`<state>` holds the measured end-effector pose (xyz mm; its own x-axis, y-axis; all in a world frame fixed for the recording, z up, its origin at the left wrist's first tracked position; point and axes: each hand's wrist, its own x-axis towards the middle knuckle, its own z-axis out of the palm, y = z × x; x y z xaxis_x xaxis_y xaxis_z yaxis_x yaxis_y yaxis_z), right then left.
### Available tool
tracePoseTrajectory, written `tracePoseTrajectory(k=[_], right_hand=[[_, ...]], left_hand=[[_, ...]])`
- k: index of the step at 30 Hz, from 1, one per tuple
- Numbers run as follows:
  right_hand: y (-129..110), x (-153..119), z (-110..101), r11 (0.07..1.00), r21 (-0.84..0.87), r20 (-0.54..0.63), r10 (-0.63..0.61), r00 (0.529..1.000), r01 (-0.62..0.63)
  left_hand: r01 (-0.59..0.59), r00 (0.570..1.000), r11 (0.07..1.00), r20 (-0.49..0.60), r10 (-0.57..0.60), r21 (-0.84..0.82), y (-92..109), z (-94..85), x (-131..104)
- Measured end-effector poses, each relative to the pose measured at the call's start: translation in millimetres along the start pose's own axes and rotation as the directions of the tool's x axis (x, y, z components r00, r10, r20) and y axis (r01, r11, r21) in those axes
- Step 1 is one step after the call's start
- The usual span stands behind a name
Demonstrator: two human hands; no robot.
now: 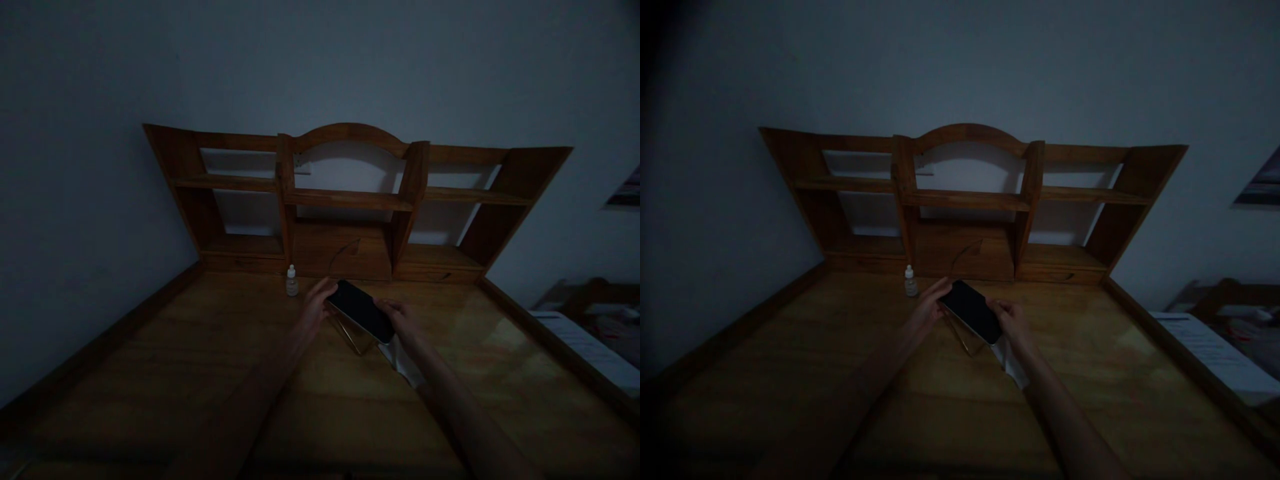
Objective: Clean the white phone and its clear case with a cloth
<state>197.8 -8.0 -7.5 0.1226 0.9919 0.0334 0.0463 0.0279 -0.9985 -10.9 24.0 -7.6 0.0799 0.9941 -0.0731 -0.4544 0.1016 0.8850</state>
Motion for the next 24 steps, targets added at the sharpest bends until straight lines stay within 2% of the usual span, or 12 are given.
tracePoseTrajectory(k=[4, 10, 15, 20, 24], right_hand=[[1, -1, 1, 0.998, -0.046, 0.034, -0.038, 0.999, 0.039], [5, -2, 6, 0.999, -0.035, 0.029, -0.033, 0.999, 0.034], [11, 0, 4, 1.000, 0.008, -0.010, -0.011, 1.000, 0.011], [13, -2, 8, 0.998, 0.049, 0.024, 0.027, 0.999, -0.028], [13, -2, 10, 1.000, -0.007, 0.013, 0.005, 1.000, -0.005]], left_hand=[[-0.033, 0.995, 0.998, 0.093, 0.037, -0.046, 2, 1.8, -4], [-0.013, 0.998, 0.998, 0.067, 0.017, -0.058, -2, 6.5, -5], [-0.040, 0.991, 0.999, 0.131, 0.039, 0.002, -4, 9.5, -7], [-0.044, 0.996, 0.991, 0.077, 0.035, 0.123, -4, 7.4, -5], [-0.029, 0.998, 0.994, 0.064, 0.022, 0.105, -5, 5.6, -3]])
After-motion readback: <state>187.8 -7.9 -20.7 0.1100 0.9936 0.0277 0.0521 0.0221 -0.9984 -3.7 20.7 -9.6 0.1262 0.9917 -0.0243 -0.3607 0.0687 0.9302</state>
